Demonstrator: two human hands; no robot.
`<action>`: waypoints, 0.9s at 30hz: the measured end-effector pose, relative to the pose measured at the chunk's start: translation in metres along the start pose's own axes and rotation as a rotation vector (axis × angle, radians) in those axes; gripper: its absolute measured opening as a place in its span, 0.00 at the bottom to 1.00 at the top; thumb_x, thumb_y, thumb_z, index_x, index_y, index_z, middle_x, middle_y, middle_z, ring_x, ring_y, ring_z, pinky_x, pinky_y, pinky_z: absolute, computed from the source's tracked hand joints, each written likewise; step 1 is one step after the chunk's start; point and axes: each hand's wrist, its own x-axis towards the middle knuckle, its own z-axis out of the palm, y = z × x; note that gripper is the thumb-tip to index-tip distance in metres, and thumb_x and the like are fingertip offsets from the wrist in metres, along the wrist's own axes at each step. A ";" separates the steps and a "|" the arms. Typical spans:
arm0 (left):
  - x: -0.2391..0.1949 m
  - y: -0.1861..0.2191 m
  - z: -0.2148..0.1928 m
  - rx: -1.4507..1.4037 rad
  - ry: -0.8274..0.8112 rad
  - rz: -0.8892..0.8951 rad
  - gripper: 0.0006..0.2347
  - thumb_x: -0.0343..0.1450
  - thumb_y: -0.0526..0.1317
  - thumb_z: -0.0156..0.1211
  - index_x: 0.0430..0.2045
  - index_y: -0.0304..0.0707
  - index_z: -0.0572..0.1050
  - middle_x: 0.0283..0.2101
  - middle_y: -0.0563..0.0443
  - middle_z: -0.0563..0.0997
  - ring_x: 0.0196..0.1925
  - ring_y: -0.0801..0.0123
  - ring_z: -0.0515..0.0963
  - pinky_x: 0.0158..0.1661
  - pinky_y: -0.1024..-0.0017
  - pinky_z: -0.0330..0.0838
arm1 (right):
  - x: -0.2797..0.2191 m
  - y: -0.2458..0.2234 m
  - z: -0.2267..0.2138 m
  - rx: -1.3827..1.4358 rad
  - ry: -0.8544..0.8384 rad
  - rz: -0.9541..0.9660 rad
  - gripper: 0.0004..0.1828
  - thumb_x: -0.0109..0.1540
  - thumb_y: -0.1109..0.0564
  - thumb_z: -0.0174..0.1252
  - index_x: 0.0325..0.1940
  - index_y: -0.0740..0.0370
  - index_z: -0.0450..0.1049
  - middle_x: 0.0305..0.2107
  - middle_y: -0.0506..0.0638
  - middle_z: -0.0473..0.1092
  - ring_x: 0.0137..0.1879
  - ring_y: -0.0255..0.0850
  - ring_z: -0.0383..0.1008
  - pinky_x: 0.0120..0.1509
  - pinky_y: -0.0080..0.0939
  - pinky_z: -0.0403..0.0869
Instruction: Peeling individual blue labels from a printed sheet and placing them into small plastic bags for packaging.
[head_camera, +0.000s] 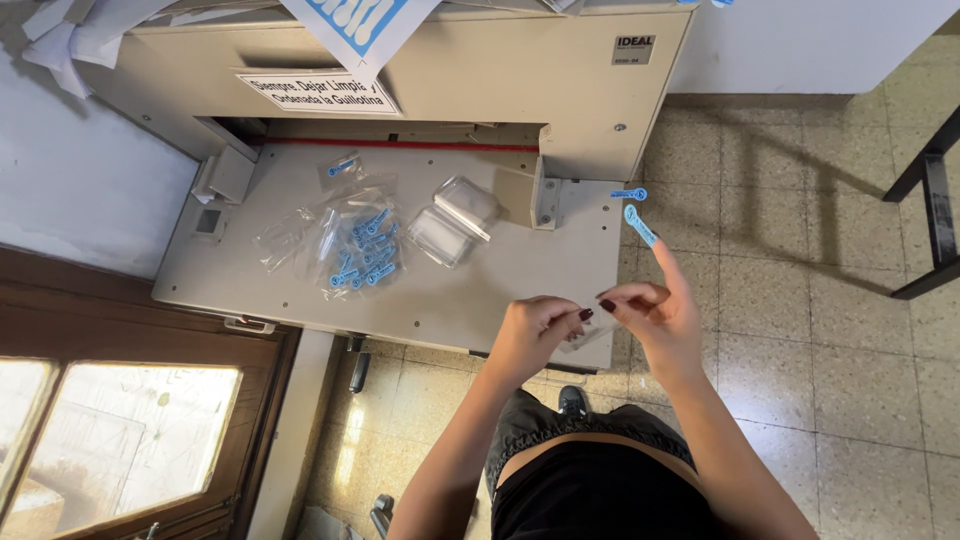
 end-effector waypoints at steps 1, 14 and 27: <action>0.000 0.006 0.000 -0.006 -0.050 -0.002 0.05 0.74 0.28 0.59 0.30 0.27 0.82 0.25 0.38 0.83 0.27 0.57 0.85 0.28 0.69 0.82 | 0.001 -0.004 0.003 -0.011 -0.001 0.001 0.53 0.57 0.68 0.67 0.80 0.73 0.43 0.32 0.63 0.77 0.40 0.44 0.76 0.48 0.41 0.75; 0.008 0.016 -0.012 -0.215 -0.066 -0.150 0.05 0.70 0.30 0.65 0.37 0.27 0.82 0.30 0.40 0.85 0.34 0.65 0.86 0.40 0.71 0.80 | 0.008 0.002 0.014 -0.208 0.094 -0.069 0.46 0.56 0.69 0.68 0.74 0.74 0.53 0.28 0.59 0.77 0.31 0.41 0.74 0.42 0.39 0.76; 0.033 -0.001 -0.069 -0.040 0.022 -0.057 0.07 0.76 0.32 0.58 0.30 0.32 0.83 0.23 0.46 0.84 0.26 0.67 0.84 0.35 0.71 0.81 | 0.019 0.035 -0.005 -0.064 -0.009 0.096 0.49 0.56 0.71 0.65 0.77 0.75 0.49 0.31 0.67 0.77 0.32 0.48 0.77 0.41 0.46 0.79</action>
